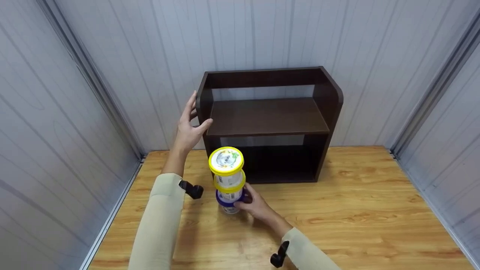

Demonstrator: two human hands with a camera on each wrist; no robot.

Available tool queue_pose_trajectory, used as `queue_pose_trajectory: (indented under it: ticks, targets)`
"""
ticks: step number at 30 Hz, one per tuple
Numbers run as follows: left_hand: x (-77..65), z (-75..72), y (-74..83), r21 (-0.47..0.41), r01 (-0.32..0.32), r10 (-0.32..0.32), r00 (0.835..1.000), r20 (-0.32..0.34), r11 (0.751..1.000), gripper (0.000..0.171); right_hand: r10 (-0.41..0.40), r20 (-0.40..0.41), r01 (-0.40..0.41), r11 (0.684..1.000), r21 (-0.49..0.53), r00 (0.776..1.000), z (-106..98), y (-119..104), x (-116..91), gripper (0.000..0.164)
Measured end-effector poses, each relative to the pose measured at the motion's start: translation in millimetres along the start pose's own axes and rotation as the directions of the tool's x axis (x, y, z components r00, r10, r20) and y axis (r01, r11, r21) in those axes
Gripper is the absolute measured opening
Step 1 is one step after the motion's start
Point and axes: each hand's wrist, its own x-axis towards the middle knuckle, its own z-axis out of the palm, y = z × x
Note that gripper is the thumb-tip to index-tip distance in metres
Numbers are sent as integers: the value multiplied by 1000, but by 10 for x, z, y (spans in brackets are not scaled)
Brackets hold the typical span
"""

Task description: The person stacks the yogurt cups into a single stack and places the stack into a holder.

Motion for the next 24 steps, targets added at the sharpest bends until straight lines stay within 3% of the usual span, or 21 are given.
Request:
queue_pose_trajectory:
  ticks: [12,24]
  targets:
    - [-5,-23,-1,-20,-109,110,994,13,994,85,13,4,-14,1000,27,1000,12,4,4,74]
    - [-72,-64,281,-47,-116,117,993,22,992,74,-20,10,20,1000,3,1000,-24,21,0,78]
